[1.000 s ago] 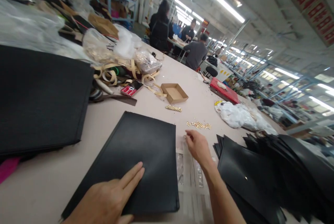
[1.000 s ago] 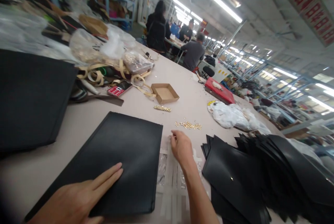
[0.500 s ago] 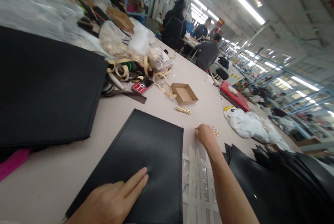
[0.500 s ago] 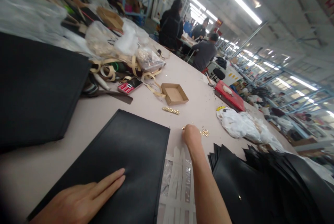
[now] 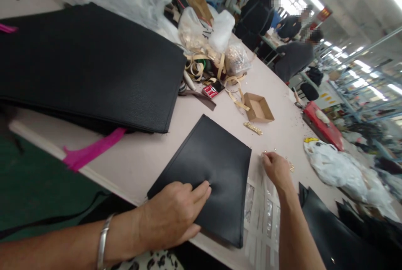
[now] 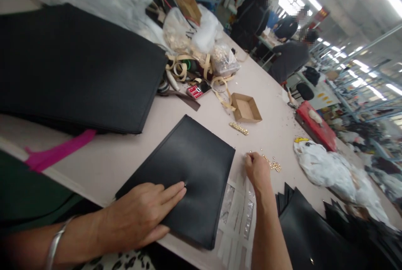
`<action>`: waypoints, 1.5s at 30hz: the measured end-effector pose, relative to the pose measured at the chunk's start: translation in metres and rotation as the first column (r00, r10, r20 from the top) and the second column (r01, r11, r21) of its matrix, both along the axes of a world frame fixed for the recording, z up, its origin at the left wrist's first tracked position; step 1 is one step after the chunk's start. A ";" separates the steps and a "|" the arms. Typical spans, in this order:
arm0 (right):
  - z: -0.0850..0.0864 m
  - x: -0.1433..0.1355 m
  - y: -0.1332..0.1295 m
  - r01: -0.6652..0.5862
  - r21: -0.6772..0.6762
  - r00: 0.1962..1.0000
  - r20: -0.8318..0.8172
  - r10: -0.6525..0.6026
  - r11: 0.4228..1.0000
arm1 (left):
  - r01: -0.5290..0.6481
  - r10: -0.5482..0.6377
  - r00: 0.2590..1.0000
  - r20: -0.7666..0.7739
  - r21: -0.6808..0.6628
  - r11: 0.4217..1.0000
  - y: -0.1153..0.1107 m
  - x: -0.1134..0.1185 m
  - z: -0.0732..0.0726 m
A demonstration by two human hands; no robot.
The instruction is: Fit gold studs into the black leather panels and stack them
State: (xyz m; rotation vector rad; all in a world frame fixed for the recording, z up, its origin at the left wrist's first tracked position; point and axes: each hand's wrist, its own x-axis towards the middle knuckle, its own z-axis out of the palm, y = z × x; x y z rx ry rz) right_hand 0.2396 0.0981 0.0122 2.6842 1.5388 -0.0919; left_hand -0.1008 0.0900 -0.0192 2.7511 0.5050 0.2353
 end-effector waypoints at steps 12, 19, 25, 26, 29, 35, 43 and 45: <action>-0.004 -0.145 -0.058 -0.321 0.248 0.749 -0.524 0.405 0.914 | -0.026 0.017 0.998 0.057 0.150 0.988 -0.002 -0.003 -0.005; 0.000 -0.150 -0.051 -0.349 0.188 0.750 -0.531 0.394 0.918 | -0.024 0.011 0.997 0.081 0.150 0.988 -0.002 -0.003 -0.006; 0.006 -0.151 -0.043 -0.348 0.098 0.773 -0.533 0.345 0.932 | -0.025 0.012 0.996 0.091 0.143 0.989 -0.002 -0.003 -0.008; 0.006 -0.150 -0.042 -0.358 0.095 0.769 -0.535 0.350 0.929 | -0.024 0.011 0.996 0.092 0.142 0.990 -0.002 -0.003 -0.008; 0.006 -0.147 -0.041 -0.396 0.109 0.738 -0.553 0.386 0.912 | -0.023 0.010 0.995 0.101 0.129 0.991 -0.001 -0.004 -0.007; 0.009 -0.149 -0.038 -0.380 0.046 0.759 -0.555 0.340 0.924 | 0.002 -0.011 0.994 0.112 0.086 0.996 0.001 -0.006 -0.005; 0.015 -0.154 -0.031 -0.302 -0.070 0.795 -0.569 0.211 0.951 | 0.028 -0.037 0.992 0.123 0.071 0.997 0.003 -0.007 -0.007; 0.016 -0.152 -0.032 -0.331 -0.058 0.784 -0.572 0.241 0.942 | 0.028 -0.036 0.991 0.125 0.067 0.997 0.003 -0.007 -0.007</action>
